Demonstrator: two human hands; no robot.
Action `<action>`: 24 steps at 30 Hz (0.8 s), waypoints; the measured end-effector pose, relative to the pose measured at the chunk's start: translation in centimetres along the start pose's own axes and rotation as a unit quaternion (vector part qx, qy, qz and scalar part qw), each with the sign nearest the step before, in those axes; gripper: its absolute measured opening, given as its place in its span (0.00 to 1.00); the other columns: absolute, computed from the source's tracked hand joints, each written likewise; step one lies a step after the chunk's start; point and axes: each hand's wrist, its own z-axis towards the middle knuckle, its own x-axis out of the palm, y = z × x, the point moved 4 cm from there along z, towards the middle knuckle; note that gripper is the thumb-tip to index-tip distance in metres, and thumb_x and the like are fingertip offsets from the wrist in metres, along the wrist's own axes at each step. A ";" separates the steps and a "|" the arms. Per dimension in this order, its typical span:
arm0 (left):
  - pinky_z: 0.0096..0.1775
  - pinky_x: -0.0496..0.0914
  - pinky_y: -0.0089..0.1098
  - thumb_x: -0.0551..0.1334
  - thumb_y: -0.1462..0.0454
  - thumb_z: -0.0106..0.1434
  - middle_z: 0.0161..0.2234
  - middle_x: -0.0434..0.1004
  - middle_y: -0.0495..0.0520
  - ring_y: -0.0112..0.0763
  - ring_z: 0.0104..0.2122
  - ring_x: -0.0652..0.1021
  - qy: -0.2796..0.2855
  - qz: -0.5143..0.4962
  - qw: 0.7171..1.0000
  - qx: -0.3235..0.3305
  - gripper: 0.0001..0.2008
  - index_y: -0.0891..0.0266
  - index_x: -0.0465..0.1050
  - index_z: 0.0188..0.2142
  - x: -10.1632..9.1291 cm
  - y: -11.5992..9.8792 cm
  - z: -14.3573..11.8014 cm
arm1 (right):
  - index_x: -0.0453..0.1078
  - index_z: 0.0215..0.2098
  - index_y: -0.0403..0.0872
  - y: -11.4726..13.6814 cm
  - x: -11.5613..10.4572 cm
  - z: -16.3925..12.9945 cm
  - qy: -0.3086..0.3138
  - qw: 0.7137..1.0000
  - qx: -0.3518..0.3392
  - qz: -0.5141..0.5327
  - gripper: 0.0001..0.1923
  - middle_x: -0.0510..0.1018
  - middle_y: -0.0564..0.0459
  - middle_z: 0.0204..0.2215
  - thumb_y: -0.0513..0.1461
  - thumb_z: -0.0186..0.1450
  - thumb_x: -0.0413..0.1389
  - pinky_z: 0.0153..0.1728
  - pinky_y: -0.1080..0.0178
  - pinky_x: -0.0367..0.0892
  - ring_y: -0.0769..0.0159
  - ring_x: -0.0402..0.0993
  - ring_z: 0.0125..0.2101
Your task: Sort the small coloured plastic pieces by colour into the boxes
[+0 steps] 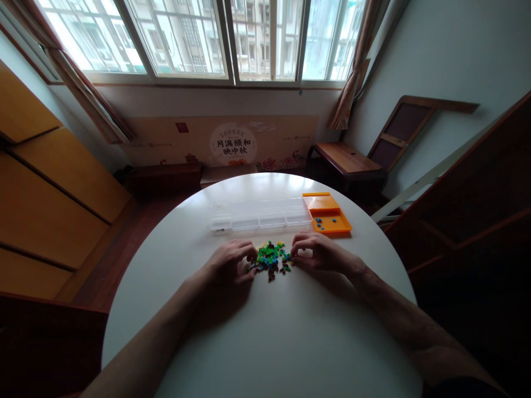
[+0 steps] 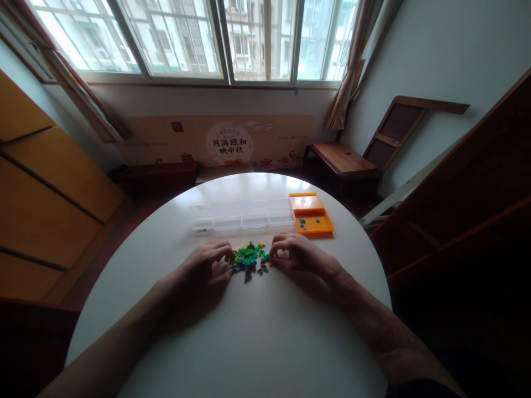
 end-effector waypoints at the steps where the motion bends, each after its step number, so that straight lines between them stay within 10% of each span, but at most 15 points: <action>1: 0.38 0.69 0.31 0.66 0.62 0.66 0.36 0.78 0.50 0.32 0.33 0.75 -0.001 0.004 1.000 0.003 0.05 0.57 0.73 0.40 0.1 0.1 0.0 | 0.82 0.41 0.53 -0.1 0.1 0.0 -0.003 1.000 0.002 0.002 0.04 0.83 0.53 0.40 0.39 0.74 0.64 0.41 0.62 0.72 0.64 0.79 0.38; 10: 0.38 0.69 0.31 0.67 0.63 0.66 0.35 0.77 0.51 0.32 0.33 0.75 -0.006 0.018 1.000 0.007 0.02 0.57 0.76 0.36 0.3 0.0 -0.2 | 0.81 0.42 0.52 -2.0 -1.4 -0.2 -0.114 0.991 0.026 -0.068 0.05 0.85 0.50 0.39 0.41 0.76 0.63 0.47 0.56 0.73 0.59 0.79 0.39; 24: 0.39 0.71 0.31 0.67 0.63 0.65 0.36 0.80 0.51 0.32 0.33 0.77 -0.030 0.049 0.998 0.006 0.01 0.56 0.78 0.37 0.9 0.3 -0.4 | 0.79 0.40 0.48 -8.7 -5.2 -3.2 -0.286 0.898 0.242 -0.231 0.09 0.85 0.44 0.39 0.43 0.72 0.59 0.49 0.48 0.72 0.49 0.79 0.41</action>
